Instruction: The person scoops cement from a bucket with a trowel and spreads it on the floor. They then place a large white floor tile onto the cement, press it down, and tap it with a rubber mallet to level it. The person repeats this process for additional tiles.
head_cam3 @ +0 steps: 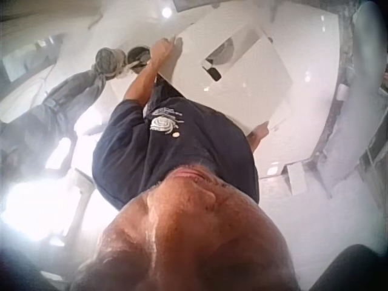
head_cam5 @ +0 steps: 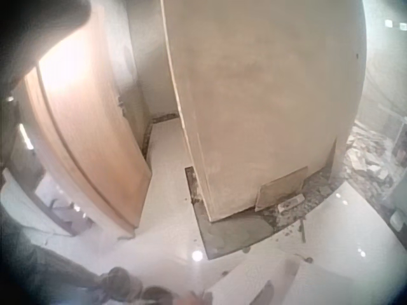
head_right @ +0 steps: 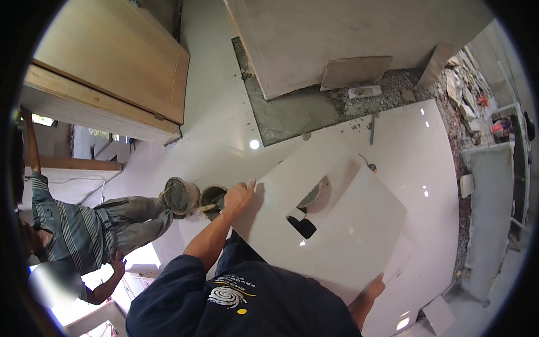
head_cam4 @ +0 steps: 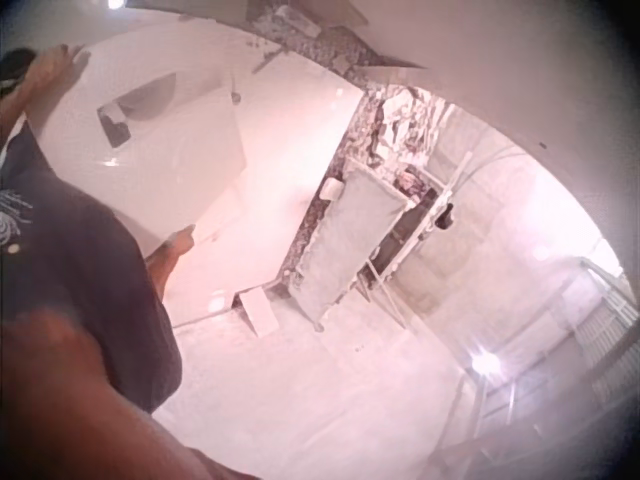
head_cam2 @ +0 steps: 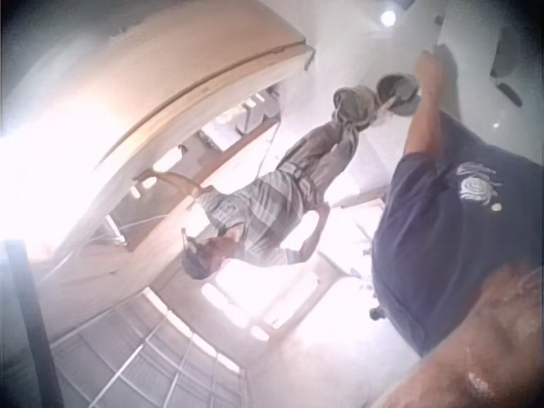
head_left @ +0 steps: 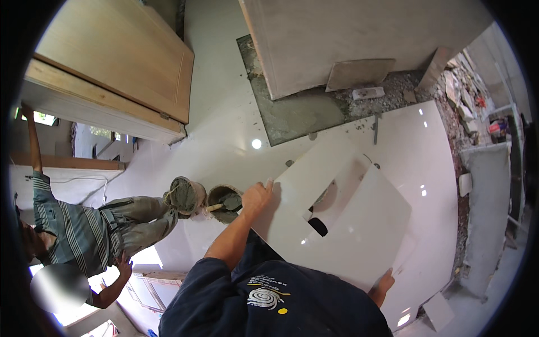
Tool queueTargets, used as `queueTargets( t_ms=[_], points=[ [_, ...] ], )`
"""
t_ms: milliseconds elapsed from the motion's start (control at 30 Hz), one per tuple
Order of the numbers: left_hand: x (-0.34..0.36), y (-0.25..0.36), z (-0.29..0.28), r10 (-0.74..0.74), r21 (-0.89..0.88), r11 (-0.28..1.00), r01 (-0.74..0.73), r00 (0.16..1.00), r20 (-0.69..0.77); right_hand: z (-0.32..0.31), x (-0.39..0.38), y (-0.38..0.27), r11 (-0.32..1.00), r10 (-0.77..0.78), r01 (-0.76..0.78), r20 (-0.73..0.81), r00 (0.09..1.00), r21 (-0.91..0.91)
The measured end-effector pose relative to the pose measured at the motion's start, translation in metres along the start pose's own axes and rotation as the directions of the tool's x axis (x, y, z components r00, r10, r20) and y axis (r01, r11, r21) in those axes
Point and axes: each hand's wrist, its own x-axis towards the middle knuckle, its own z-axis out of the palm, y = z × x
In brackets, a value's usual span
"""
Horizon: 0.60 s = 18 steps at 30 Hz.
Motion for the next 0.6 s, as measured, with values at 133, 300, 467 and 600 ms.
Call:
queueTargets(
  t_ms=[133, 300, 467, 600],
  points=[
    [0.021, -0.04, -0.029, -0.076, -0.036, 0.997, 0.074, 0.995, -0.069, 0.044, 0.02, -0.048, 0.975, -0.076, 0.094, 0.1, 0.992, -0.199],
    [0.06, -0.09, -0.074, -0.146, -0.062, 0.988, 0.14, 0.983, -0.111, 0.106, 0.001, -0.117, 0.931, -0.114, 0.142, 0.101, 0.988, -0.335],
    [0.147, -0.14, -0.128, -0.166, -0.068, 0.984, 0.163, 0.986, -0.027, 0.177, -0.066, -0.201, 0.912, -0.138, 0.173, 0.118, 0.983, -0.373],
    [0.233, -0.185, -0.192, -0.158, -0.013, 0.987, 0.159, 0.986, 0.058, 0.235, -0.163, -0.277, 0.989, -0.059, 0.065, 0.053, 0.997, -0.133]
  ],
)
